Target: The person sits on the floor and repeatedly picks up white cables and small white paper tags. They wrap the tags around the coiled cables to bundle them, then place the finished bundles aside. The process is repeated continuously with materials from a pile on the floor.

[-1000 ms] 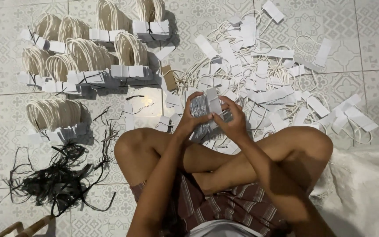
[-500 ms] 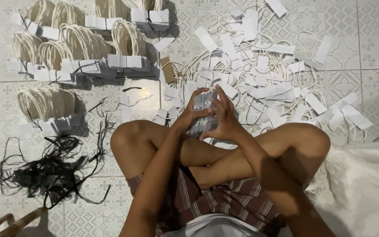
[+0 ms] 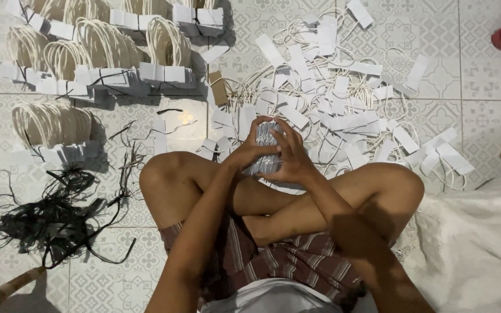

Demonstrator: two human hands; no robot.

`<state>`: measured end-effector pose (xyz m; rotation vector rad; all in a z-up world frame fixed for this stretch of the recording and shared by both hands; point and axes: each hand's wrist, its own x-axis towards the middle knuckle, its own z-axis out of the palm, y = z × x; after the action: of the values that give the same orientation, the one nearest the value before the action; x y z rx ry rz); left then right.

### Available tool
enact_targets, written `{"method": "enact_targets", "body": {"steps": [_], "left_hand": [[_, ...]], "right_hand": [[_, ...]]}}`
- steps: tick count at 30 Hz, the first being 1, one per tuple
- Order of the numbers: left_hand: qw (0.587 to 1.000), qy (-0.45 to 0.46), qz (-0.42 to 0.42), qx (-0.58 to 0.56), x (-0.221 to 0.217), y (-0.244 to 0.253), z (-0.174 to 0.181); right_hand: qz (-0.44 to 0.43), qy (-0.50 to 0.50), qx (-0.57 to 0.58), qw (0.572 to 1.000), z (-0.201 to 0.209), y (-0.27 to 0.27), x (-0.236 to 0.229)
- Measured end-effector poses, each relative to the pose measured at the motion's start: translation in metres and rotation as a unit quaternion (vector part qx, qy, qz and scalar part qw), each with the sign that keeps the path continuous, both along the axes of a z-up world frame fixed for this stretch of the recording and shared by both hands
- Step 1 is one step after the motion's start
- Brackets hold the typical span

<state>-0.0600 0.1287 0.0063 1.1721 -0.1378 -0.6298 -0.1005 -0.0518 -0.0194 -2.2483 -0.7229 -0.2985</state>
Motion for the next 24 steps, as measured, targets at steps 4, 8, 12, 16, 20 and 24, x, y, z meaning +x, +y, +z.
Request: {"method": "enact_targets", "body": {"steps": [4,8,12,16,20,24], "left_hand": [[1.0,0.004,-0.006,-0.026,0.0,0.0,-0.023],[0.999,-0.001,-0.016,-0.031,0.002,-0.001,-0.024],[0.999,0.005,-0.043,0.013,0.01,0.003,-0.037],[0.998,0.011,-0.068,0.007,0.008,0.001,-0.053],[0.996,0.017,-0.085,-0.017,0.01,0.003,-0.068],[0.995,0.015,-0.093,-0.011,0.007,-0.001,-0.049]], "right_hand": [[0.016,0.013,0.0,1.0,-0.005,-0.002,-0.002],[0.019,-0.018,0.008,1.0,-0.006,-0.001,-0.001],[0.019,-0.026,0.031,0.999,0.008,0.005,-0.004],[0.013,-0.04,0.021,0.999,0.003,0.002,-0.006],[0.008,-0.037,0.008,0.999,-0.005,-0.002,-0.009],[0.01,-0.043,0.019,0.999,-0.014,-0.005,-0.009]]}}
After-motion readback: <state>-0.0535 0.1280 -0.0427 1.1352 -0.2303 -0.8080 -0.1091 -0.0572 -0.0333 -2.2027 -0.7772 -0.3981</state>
